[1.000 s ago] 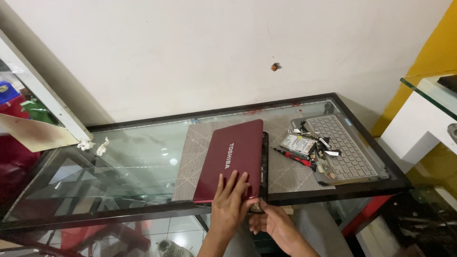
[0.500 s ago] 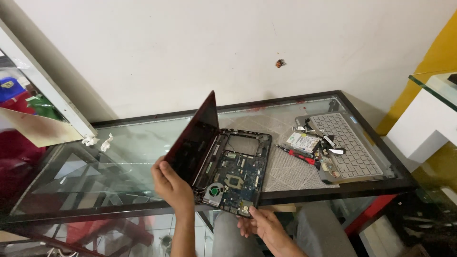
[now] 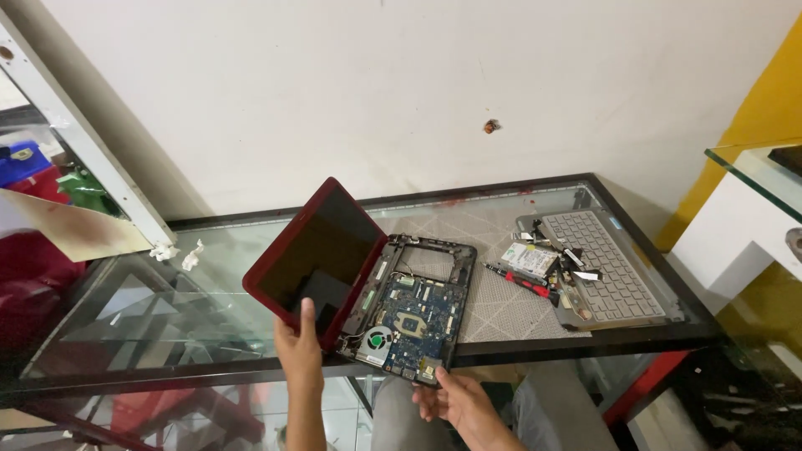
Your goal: A person is reassembling a laptop, installing a hard drive and using a screwdriver to secure internal components.
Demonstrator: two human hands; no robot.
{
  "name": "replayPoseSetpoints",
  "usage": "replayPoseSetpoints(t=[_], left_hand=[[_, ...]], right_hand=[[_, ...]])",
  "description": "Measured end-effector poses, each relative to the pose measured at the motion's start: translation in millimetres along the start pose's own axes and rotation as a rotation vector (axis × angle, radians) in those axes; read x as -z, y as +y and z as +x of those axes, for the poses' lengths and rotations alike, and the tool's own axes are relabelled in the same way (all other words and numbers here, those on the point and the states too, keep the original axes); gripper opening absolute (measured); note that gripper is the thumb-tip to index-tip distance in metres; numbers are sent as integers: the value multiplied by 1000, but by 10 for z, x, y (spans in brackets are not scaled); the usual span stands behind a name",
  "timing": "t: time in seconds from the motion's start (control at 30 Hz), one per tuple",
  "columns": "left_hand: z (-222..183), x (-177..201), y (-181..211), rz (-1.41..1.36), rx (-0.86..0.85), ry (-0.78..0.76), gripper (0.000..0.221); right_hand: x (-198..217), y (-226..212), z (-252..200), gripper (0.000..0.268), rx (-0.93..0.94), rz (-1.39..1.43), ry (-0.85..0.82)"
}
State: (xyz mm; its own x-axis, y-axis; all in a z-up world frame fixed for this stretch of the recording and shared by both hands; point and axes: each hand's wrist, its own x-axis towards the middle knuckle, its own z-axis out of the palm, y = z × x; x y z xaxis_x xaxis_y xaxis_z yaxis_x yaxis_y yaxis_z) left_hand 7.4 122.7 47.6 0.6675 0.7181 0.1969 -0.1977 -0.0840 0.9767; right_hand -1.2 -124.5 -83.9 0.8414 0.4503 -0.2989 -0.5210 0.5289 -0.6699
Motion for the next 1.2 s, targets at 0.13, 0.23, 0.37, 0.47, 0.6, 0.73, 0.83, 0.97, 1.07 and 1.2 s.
replayPoseSetpoints(t=[0.13,0.23,0.37,0.47,0.6,0.73,0.83,0.97,1.07,1.2], left_hand=[[-24,-159,-201,-80,81,97,37],[58,-199,-351,-222,33,202,38],[193,-227,-359,-308,75,237,38],[332,-268,-23,-294,44,98,50],[563,-366,265,-292,-6,-51,43],[687,-656,411,-195,-40,-280,39],[602,-911,542,-163,-67,-340,36],[708,-1151,236,-9,-19,-389,42],[588,-1248,322,38,-55,-374,45],[910,-1340,-112,94,-116,-364,40]], right_hand=[[-193,-115,-106,14,-19,15,87],[-353,-238,-238,16,-57,-26,88],[-380,-561,-387,14,-136,-268,-135],[-568,-918,-583,44,140,-283,-98],[-573,-1636,-675,76,252,-68,-30],[-219,-1919,-415,63,316,-188,184],[-124,-2028,-195,51,383,-422,251],[478,-2075,312,39,487,-1122,394],[628,-1917,363,40,466,-1309,458],[550,-1862,352,42,517,-1373,437]])
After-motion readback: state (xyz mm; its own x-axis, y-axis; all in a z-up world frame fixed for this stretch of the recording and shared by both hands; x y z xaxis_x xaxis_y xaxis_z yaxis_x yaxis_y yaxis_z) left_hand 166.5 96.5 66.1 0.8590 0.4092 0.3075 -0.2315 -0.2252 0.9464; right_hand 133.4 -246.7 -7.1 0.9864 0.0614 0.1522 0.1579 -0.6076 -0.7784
